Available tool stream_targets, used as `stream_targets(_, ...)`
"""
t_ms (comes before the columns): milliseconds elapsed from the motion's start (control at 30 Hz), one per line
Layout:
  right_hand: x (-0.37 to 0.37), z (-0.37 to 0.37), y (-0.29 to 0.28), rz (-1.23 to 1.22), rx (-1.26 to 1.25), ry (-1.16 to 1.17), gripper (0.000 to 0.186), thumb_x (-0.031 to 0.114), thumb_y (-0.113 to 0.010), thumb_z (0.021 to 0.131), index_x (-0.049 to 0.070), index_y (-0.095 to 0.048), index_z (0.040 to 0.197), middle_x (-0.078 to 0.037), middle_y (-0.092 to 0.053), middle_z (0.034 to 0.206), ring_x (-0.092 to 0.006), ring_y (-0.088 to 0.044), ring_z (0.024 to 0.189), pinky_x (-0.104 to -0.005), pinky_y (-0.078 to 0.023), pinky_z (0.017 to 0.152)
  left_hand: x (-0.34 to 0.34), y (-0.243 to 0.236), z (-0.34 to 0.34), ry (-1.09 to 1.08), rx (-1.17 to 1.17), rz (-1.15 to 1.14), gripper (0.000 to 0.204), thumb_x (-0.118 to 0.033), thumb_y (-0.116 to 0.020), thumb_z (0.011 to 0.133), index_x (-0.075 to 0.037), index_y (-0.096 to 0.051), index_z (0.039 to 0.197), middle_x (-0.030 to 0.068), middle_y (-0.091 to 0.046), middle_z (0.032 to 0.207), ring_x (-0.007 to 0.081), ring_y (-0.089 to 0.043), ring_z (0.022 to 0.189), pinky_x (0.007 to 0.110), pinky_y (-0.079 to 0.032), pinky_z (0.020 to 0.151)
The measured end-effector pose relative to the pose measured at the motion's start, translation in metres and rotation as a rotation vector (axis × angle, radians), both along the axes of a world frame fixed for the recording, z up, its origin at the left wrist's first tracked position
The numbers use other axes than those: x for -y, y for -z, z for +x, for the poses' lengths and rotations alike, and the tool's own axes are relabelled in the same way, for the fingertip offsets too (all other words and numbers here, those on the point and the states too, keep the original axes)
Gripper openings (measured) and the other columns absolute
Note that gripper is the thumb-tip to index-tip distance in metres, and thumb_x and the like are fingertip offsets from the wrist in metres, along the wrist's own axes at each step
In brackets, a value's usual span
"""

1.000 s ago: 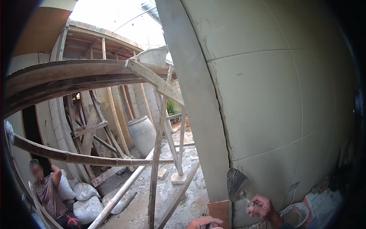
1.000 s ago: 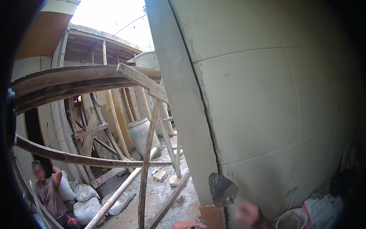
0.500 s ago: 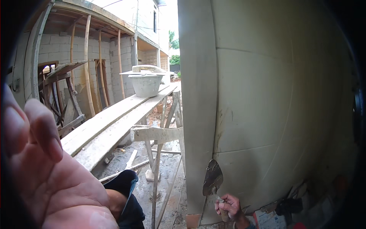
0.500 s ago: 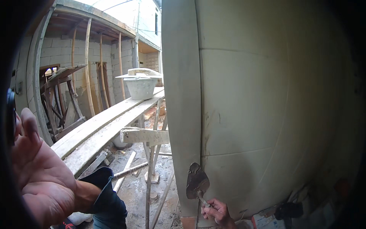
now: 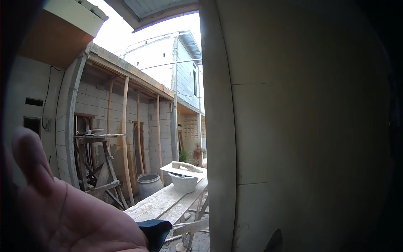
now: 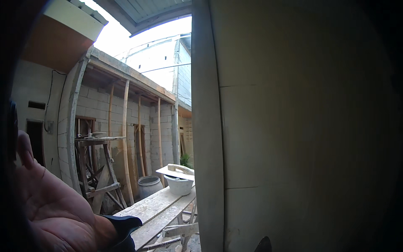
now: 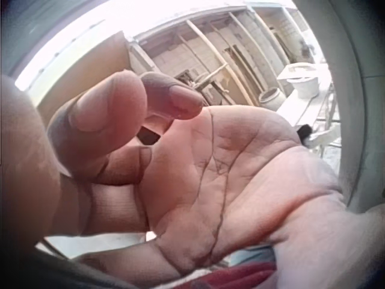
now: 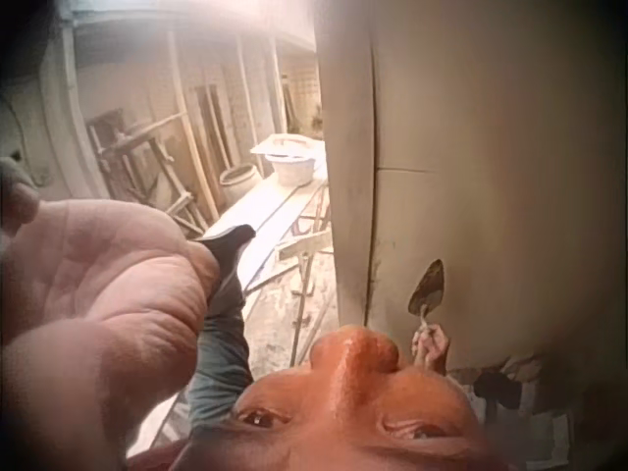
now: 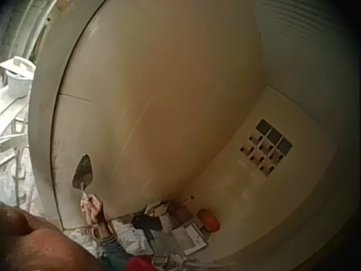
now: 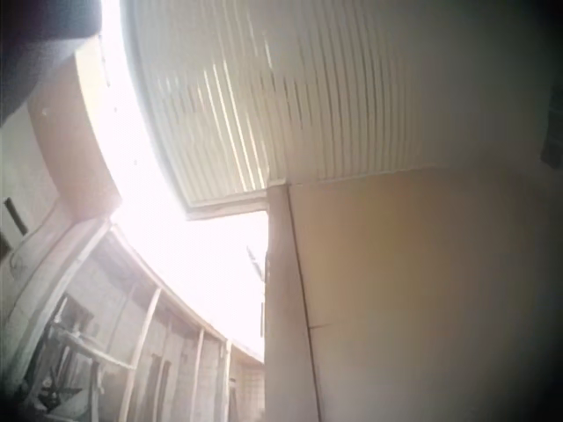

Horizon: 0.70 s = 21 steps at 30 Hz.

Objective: The person holds a wooden board against a wall edge and scrapes plaster along the joint using a trowel. Afterwards, the person smooths the plaster along the edge using a small wooden block.

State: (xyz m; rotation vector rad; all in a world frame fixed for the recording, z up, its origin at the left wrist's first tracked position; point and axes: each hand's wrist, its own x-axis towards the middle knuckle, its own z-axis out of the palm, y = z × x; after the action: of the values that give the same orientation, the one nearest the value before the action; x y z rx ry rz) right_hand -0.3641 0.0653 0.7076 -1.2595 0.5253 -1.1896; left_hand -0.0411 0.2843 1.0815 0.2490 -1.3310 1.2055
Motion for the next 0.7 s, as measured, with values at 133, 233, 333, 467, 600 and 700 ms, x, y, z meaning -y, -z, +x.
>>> stream_targets(133, 0.045, -0.028, 0.013, -0.005, 0.118, 0.07, 0.018, 0.022, -0.058, 0.093, 0.005, -0.054, 0.089, -0.004, -0.055, 0.068, -0.0099, -0.047, 0.054, -0.0255, -0.042, 0.05, 0.022, -0.012, -0.034, -0.147, 0.021, -0.056, 0.087, -0.045, -0.072, 0.084, -0.004, -0.033, 0.15, 0.0164, -0.053, 0.124, 0.0255, -0.047, 0.115, 0.04, -0.04, 0.092)
stream_targets(233, 0.082, -0.046, -0.035, -0.286, -0.025, 0.135, 0.02, 0.023, -0.058, 0.094, 0.004, -0.054, 0.089, -0.005, -0.055, 0.07, -0.0112, -0.048, 0.055, -0.025, -0.041, 0.05, 0.014, -0.005, -0.075, -0.344, 0.028, -0.178, 0.085, -0.043, -0.072, 0.084, -0.004, -0.033, 0.15, 0.0168, -0.053, 0.126, 0.026, -0.047, 0.117, 0.041, -0.04, 0.092)
stream_targets(333, 0.139, -0.068, -0.066, -0.4, 0.175, 0.159, 0.02, 0.024, -0.059, 0.096, 0.005, -0.055, 0.093, -0.003, -0.054, 0.072, -0.0095, -0.046, 0.055, -0.0247, -0.041, 0.049, 0.028, -0.015, -0.127, -0.505, 0.101, -0.412, 0.084, -0.04, -0.072, 0.085, -0.004, -0.033, 0.15, 0.0173, -0.054, 0.127, 0.0265, -0.047, 0.119, 0.041, -0.041, 0.093)
stream_targets(467, 0.292, -0.09, -0.056, -0.44, 0.4, 0.297, 0.034, 0.027, -0.066, 0.089, 0.005, -0.051, 0.111, -0.004, -0.053, 0.074, -0.0122, -0.054, 0.056, -0.0281, -0.045, 0.043, 0.125, -0.007, -0.168, -0.331, 0.001, -0.142, 0.077, -0.033, -0.078, 0.081, -0.004, -0.04, 0.142, 0.0135, -0.059, 0.116, 0.0218, -0.053, 0.102, 0.036, -0.045, 0.079)
stream_targets(600, 0.326, -0.105, -0.104, -0.422, 0.446, 0.43, 0.027, 0.026, -0.061, 0.095, 0.003, -0.055, 0.106, -0.004, -0.055, 0.069, -0.0086, -0.052, 0.055, -0.0247, -0.042, 0.046, 0.279, 0.067, -0.166, -0.244, -0.014, 0.708, 0.055, -0.024, -0.08, 0.082, -0.002, -0.056, 0.126, 0.0171, -0.06, 0.114, 0.0294, -0.058, 0.106, 0.038, -0.048, 0.085)
stream_targets(700, 0.347, -0.11, -0.144, 0.149, 0.203, 0.624, 0.049, 0.047, -0.056, 0.096, 0.006, -0.052, 0.122, -0.001, -0.061, 0.079, -0.0059, -0.06, 0.067, -0.0251, -0.045, 0.053, 0.377, 0.133, -0.152, -0.425, -0.05, 0.854, 0.066, -0.025, -0.076, 0.085, -0.007, -0.046, 0.141, 0.0197, -0.04, 0.142, 0.0393, -0.04, 0.131, 0.047, -0.039, 0.106)
